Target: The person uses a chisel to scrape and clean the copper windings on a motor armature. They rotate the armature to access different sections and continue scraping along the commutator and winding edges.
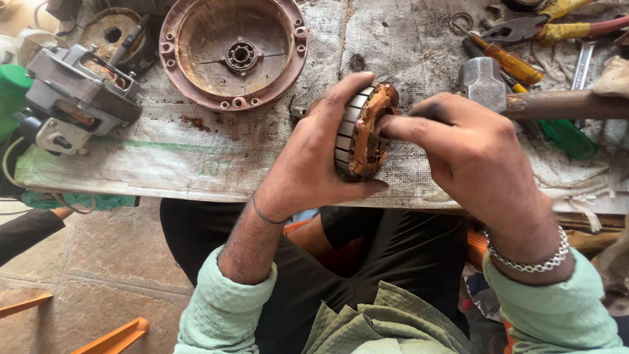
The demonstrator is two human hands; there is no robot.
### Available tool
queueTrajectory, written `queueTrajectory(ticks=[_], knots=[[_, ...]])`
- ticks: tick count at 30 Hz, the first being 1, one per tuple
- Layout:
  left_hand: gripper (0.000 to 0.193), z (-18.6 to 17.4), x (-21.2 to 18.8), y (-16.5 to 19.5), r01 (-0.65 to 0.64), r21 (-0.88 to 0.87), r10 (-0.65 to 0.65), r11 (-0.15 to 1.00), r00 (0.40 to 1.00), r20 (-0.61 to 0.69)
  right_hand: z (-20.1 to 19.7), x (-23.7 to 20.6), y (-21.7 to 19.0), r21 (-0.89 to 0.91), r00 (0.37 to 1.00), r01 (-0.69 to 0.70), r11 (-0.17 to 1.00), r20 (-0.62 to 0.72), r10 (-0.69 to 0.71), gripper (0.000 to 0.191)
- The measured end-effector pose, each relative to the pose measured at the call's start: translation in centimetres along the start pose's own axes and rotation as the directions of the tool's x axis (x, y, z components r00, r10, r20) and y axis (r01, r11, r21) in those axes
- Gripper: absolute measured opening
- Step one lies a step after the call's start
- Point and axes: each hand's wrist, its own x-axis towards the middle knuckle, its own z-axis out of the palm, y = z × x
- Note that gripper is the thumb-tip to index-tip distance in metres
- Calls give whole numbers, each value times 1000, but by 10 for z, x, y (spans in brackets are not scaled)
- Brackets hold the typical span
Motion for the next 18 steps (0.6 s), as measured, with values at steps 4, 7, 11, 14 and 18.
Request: queueTrajectory(ticks=[4,7,11,14,18], knots=[[110,2,1,-2,36,5,-36,999,999,-5,3,6,-2,-140,979,203,969,10,-204,23],[107,3,1,-2,41,3,-41,999,999,-3,-2,9,-3,-181,980,198,963,28,-196,25],[107,4,3,0,56,-18,-56,998,998,-12,-2,8,-2,-146,983,181,972,24,-180,26],[106,4,3,2,51,-12,-51,999,998,-22,2,3,3,-112,980,199,974,26,-198,25],[106,3,5,2,80,-13,-80,997,997,-5,10,0,11,-60,996,93,994,-6,-93,26]])
